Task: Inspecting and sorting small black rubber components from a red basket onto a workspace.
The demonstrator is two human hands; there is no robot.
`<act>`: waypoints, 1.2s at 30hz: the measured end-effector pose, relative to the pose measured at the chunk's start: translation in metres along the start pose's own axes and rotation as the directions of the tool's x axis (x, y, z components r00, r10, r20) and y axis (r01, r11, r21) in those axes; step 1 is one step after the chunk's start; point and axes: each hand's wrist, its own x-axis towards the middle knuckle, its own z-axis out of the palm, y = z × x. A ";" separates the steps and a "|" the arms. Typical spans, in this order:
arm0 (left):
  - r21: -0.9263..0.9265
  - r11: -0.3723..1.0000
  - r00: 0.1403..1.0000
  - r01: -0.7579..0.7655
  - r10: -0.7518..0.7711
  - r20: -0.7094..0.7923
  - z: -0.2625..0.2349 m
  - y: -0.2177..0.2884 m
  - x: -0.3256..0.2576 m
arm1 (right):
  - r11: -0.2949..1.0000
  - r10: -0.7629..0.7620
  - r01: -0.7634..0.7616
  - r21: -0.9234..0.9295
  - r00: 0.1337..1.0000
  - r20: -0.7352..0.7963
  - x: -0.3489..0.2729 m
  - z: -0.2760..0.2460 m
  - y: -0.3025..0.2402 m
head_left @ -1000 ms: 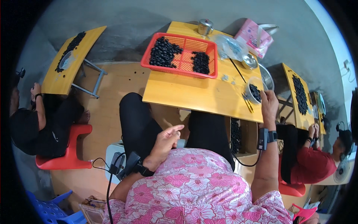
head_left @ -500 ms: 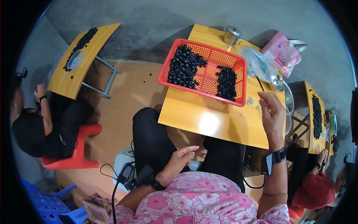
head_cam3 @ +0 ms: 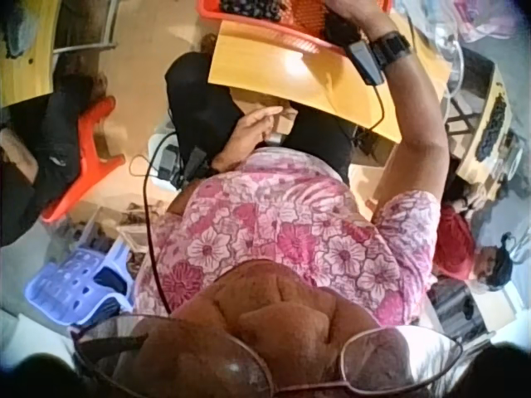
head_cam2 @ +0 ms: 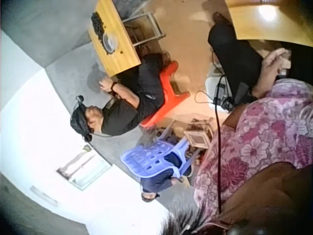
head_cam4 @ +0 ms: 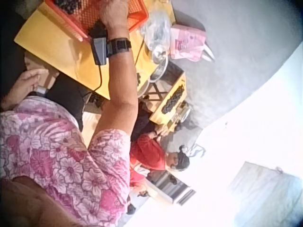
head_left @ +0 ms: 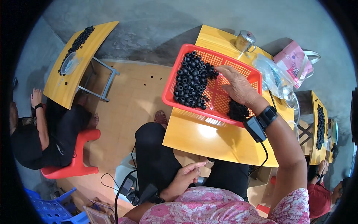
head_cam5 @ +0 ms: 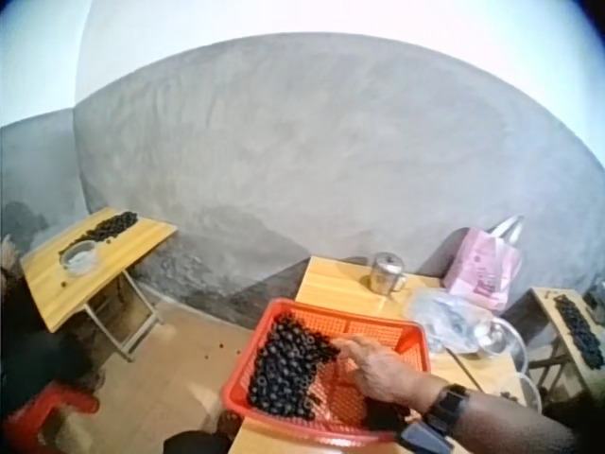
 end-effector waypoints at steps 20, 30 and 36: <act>0.022 0.999 0.999 0.036 -0.036 -0.001 -0.004 -0.003 0.004 | 0.961 0.002 -0.039 0.273 0.991 0.133 0.025 0.033 0.028; -0.023 1.000 1.000 -0.006 0.006 -0.005 -0.003 -0.005 0.003 | 0.827 0.186 -0.298 0.476 0.945 0.270 -0.006 0.030 0.003; -0.052 0.999 1.000 -0.003 0.004 0.016 -0.003 -0.004 0.001 | 0.649 0.283 -0.416 0.637 0.909 0.305 -0.021 0.009 -0.003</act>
